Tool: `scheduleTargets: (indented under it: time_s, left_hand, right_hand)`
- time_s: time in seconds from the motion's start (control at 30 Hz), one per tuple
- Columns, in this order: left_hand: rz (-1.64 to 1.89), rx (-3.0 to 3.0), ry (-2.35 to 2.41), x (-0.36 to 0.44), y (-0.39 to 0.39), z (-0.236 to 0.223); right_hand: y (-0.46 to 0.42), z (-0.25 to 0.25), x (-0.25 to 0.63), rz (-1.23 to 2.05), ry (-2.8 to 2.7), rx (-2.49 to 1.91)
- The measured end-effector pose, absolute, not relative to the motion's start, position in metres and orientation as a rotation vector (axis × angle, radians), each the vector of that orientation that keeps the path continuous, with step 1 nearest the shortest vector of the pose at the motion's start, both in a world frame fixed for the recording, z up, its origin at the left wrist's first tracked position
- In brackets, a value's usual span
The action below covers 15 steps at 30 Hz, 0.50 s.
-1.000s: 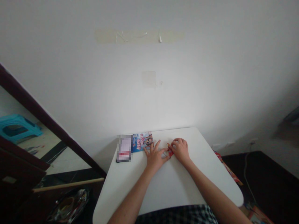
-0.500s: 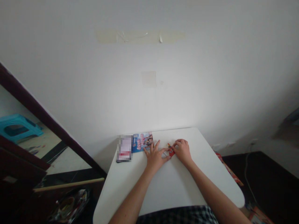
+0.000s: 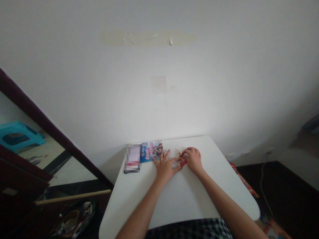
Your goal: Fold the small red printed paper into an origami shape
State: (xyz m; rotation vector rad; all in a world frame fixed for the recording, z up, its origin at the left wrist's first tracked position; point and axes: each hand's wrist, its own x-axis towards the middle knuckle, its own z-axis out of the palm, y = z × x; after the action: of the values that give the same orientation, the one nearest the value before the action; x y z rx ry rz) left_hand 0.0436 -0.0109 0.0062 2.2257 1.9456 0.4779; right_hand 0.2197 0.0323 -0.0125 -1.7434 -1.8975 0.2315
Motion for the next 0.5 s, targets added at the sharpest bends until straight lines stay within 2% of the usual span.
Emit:
scheduleTargets:
  time_s: [0.5]
  left_hand:
    - [0.534,2.212,1.926,0.043,-0.013,0.005]
  right_hand:
    - [0.028,-0.015,0.23,0.182,-2.013,-1.592]
